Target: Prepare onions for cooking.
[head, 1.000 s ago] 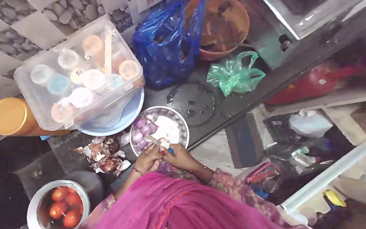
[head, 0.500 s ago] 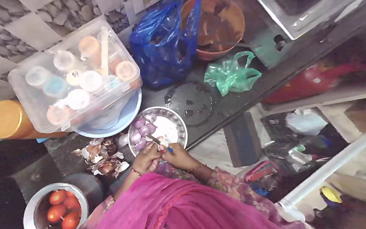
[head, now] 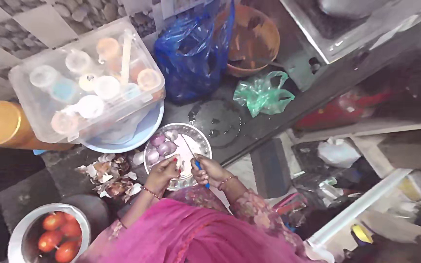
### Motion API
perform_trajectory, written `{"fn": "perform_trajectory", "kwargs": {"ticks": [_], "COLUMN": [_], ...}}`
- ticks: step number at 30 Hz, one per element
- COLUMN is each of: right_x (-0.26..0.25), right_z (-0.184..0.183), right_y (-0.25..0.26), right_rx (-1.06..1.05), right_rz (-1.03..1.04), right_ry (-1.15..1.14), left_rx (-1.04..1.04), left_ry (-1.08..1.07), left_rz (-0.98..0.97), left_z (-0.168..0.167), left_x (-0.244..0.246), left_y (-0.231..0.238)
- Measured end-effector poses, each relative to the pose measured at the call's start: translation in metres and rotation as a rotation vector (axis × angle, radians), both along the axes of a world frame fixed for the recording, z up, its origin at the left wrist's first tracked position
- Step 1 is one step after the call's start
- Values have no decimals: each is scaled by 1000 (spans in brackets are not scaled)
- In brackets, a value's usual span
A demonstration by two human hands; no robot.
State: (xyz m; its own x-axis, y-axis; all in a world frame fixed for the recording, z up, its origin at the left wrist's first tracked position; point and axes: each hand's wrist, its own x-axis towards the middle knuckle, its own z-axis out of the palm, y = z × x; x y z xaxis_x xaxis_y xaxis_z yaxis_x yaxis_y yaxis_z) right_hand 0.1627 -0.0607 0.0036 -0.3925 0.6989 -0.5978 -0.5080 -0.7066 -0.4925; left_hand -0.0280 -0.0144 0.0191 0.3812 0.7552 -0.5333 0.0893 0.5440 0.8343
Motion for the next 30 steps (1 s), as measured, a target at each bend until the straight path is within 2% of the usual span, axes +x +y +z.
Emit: {"fn": "perform_trajectory", "kwargs": {"ticks": [3, 5, 7, 10, 12, 15, 21, 26, 28, 30], "right_x": [12, 23, 36, 40, 36, 22, -3, 7, 16, 21], "right_z": [5, 18, 38, 59, 60, 55, 49, 55, 54, 49], "right_y": [-4, -8, -15, -26, -37, -50, -45, -34, -37, -45], "right_rx": [82, 212, 310, 352, 413, 484, 375, 295, 383, 514], "right_rz": [-35, 57, 322, 649, 744, 778, 858, 782, 673, 504], "right_ry": [-124, -528, -992, -1271, -1339, -1413, -1565, -1642, -1619, -1496], "left_rx": [-9, -15, -5, -3, 1, 8, 27, 45, 57, 58], "left_ry": [-20, -51, -104, -132, -145, -193, -230, -291, -332, -357], "left_rz": [-63, -80, -62, 3, 26, 61, 112, 57, 43, 34], "left_z": [0, 3, 2, 2, 3, 3, 4, 4, 2, 2], "left_x": [-6, -12, -21, -26, -28, -31, -29, -32, -33, -35], "left_y": [-1, -1, -3, -3, -2, -1, -4, -9, -10, -12]}}
